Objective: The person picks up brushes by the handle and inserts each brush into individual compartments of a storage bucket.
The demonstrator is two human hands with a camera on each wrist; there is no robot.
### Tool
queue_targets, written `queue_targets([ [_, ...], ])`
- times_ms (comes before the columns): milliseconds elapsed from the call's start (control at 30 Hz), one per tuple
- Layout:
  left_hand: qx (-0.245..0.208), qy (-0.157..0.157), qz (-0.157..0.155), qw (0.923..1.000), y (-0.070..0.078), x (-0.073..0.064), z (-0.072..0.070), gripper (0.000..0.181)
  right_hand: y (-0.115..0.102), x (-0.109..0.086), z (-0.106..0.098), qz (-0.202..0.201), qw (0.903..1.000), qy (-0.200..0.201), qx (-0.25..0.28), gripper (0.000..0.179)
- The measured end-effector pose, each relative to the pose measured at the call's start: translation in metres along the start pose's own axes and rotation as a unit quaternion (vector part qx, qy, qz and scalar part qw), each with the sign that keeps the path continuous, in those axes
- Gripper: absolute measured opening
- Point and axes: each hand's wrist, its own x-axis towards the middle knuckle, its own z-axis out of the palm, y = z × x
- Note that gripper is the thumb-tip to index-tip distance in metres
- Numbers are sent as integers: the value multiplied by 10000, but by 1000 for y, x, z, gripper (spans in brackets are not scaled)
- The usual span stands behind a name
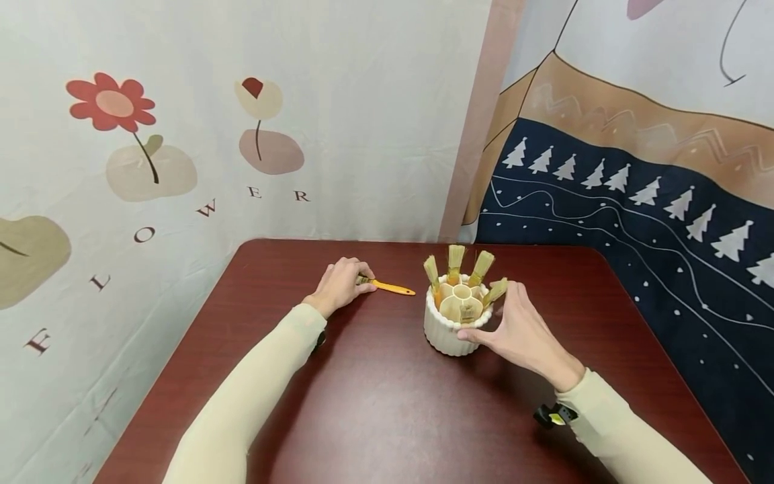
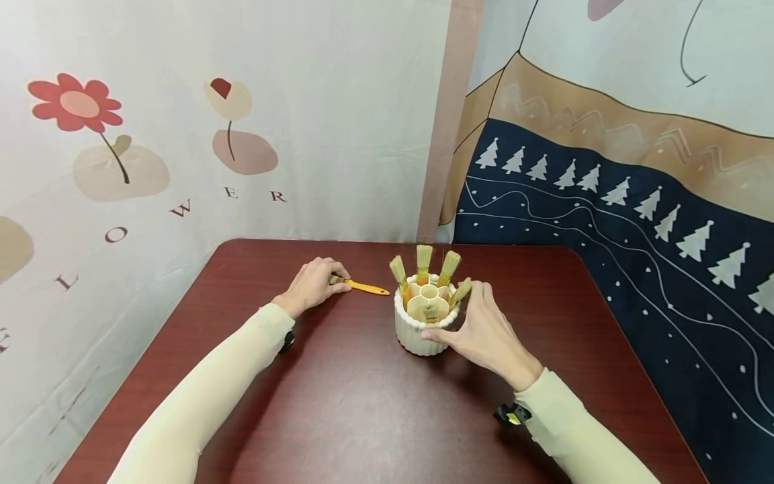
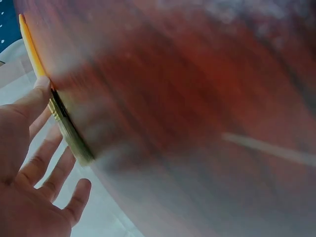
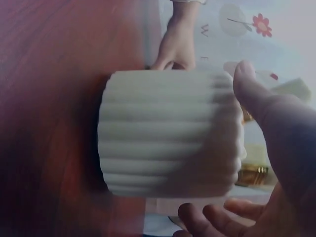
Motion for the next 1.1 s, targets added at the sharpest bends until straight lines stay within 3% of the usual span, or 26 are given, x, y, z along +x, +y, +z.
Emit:
queue_targets([
  [100, -279, -30, -59, 9996, -5, 0, 0, 33, 6, 4, -4, -58, 9998, -135, 111, 118],
  [233, -602, -126, -115, 9980, -11, -3, -5, 39, 20, 11, -11, -152, 9978, -450, 453, 110],
  [533, -594, -232, -196, 9978, -10, -7, -9, 31, 43, 20, -21, -387, 9814, -1187, 1461, 94],
  [800, -520, -242, -155, 9982, -7, -8, -10, 25, 51, 22, -17, -182, 9777, -1370, 1583, 84],
  [1100, -500, -133, -75, 9986, -8, -10, -11, 22, 53, 24, -15, -217, 9762, -1345, 1686, 82],
])
